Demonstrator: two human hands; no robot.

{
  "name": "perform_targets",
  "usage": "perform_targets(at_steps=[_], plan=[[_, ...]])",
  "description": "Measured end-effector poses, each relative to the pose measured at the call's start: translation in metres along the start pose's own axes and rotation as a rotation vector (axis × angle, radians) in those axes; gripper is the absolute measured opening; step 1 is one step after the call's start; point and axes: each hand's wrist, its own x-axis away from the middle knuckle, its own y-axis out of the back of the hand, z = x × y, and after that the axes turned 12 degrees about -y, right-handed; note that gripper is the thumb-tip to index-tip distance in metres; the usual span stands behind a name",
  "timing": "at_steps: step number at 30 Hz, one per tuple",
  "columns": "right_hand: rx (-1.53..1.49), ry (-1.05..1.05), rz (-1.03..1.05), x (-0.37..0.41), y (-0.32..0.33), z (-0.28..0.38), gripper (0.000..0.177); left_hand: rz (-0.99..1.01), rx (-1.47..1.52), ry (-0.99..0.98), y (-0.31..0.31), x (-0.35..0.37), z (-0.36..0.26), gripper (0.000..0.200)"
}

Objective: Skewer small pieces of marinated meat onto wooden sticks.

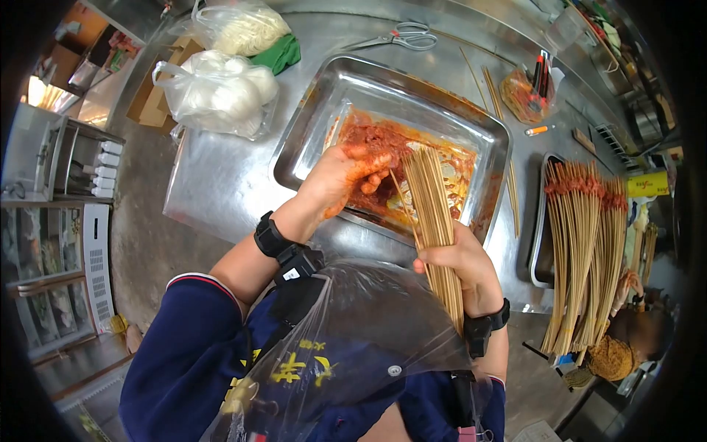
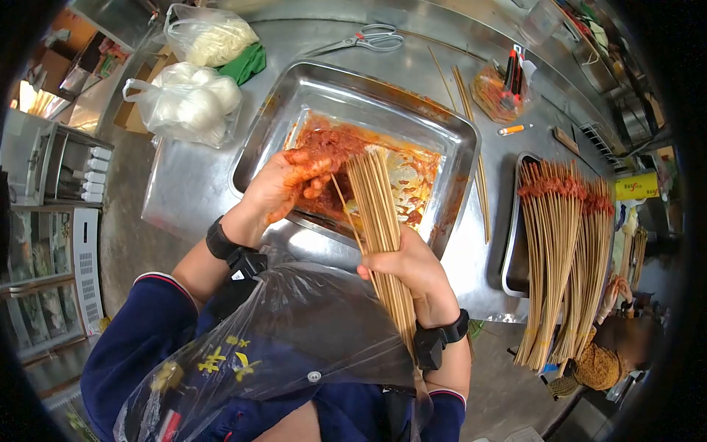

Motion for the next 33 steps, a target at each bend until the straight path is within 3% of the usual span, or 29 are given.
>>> perform_targets(at_steps=[11,17,20,23,26,29,33], plan=[[-0.04,0.03,-0.017,-0.002,0.0,-0.002,0.038,-0.047,0.144,0.177,-0.009,0.008,0.014,0.018],[-0.013,0.027,-0.046,0.002,-0.003,0.0,0.038,0.092,-0.007,0.081,-0.006,0.008,0.017,0.021],[-0.017,0.036,-0.032,0.001,-0.001,-0.001,0.038,-0.022,-0.056,0.051,-0.02,0.01,0.005,0.022],[-0.026,0.027,-0.037,0.0,0.001,-0.001,0.039,0.01,-0.161,-0.016,-0.003,0.006,0.007,0.027],[-0.026,0.047,-0.005,0.0,0.001,0.0,0.039,-0.123,-0.117,-0.09,0.002,0.0,0.017,0.029],[-0.028,0.04,-0.015,0.005,-0.004,0.005,0.04,-0.035,-0.308,-0.116,0.009,-0.003,0.017,0.027],[0.016,0.008,0.002,0.001,0.002,0.002,0.056,-0.053,-0.147,-0.092,0.001,0.0,0.012,0.019]])
